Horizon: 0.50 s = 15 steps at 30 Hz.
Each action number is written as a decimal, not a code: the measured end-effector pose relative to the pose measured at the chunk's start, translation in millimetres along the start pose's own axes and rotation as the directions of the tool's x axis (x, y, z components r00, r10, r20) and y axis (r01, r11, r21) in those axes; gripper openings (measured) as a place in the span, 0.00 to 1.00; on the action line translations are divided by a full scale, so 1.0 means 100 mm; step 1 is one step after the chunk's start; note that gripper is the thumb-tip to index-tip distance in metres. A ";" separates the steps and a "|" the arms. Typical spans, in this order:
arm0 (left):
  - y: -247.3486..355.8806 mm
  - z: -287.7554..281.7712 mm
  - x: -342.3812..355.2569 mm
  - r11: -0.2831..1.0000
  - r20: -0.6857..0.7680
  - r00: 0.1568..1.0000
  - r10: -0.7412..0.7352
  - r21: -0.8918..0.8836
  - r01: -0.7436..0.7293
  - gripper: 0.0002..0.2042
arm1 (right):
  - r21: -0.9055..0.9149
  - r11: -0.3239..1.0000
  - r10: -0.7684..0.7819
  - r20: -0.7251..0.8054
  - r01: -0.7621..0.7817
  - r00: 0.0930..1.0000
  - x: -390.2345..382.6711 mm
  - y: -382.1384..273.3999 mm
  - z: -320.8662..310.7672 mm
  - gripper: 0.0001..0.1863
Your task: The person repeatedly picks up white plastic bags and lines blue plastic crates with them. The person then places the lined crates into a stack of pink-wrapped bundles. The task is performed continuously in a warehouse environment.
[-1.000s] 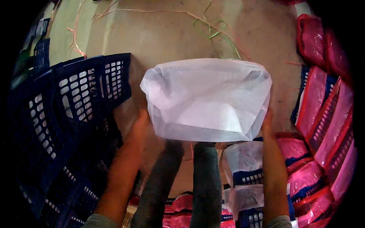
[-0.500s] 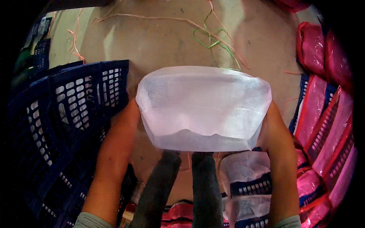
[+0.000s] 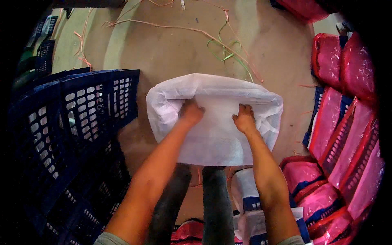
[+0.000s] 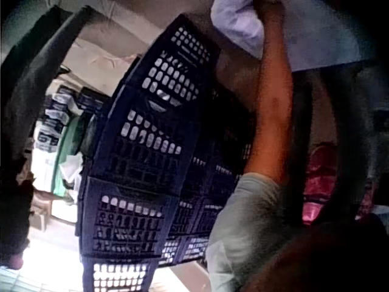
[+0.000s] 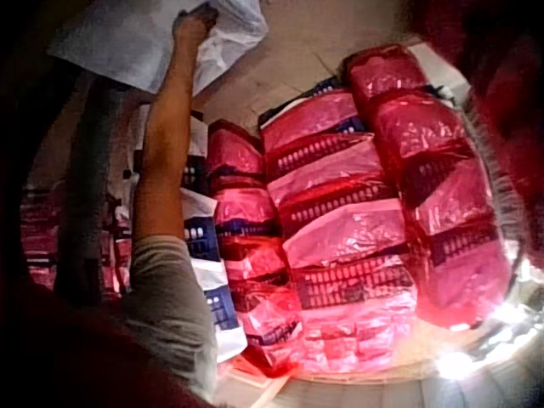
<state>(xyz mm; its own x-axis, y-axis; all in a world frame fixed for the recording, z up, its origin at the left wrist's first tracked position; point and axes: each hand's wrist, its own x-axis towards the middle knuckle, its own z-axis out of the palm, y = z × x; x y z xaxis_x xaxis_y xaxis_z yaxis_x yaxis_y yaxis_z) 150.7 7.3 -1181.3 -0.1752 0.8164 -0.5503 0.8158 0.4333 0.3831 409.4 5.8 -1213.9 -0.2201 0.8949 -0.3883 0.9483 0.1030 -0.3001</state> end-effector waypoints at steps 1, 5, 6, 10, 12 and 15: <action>0.05 -0.19 -0.13 0.995 0.105 0.994 0.011 -0.104 0.000 0.32 | 0.063 0.998 0.019 0.065 -0.023 0.998 -0.07 -0.19 -0.21 0.26; 0.11 -0.49 -0.91 0.981 0.243 0.957 -0.157 -0.075 0.180 0.32 | 0.001 0.882 0.419 0.452 -0.470 0.787 -0.52 -0.71 -1.11 0.25; -0.02 -0.37 -0.97 0.956 0.291 0.931 -0.221 -0.124 0.266 0.31 | -0.065 0.873 0.446 0.509 -0.484 0.736 -0.58 -0.69 -1.00 0.25; -0.24 -0.30 -1.02 0.946 0.409 0.909 -0.085 -0.254 0.202 0.31 | 0.088 0.966 0.185 0.423 -0.244 0.887 -0.78 -0.40 -0.60 0.25; -0.04 -0.75 -1.25 0.973 0.159 0.984 0.079 -0.226 -0.041 0.31 | 0.250 0.950 0.217 -0.099 -0.187 0.971 -0.99 -0.53 -1.10 0.27; 0.09 -1.15 -1.19 0.973 -0.417 0.897 0.149 -0.102 -0.209 0.29 | 0.094 0.900 0.398 -0.573 -0.425 0.716 -1.14 -0.09 -1.56 0.30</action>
<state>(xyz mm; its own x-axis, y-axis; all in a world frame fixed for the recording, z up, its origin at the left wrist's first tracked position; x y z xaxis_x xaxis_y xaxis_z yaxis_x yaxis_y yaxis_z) 115.8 -42.1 -1026.4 -0.2655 0.9557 -0.1272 0.7738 0.2899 0.5632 461.3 -29.6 -1031.0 0.3505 0.9310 0.1022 0.9260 -0.3281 -0.1867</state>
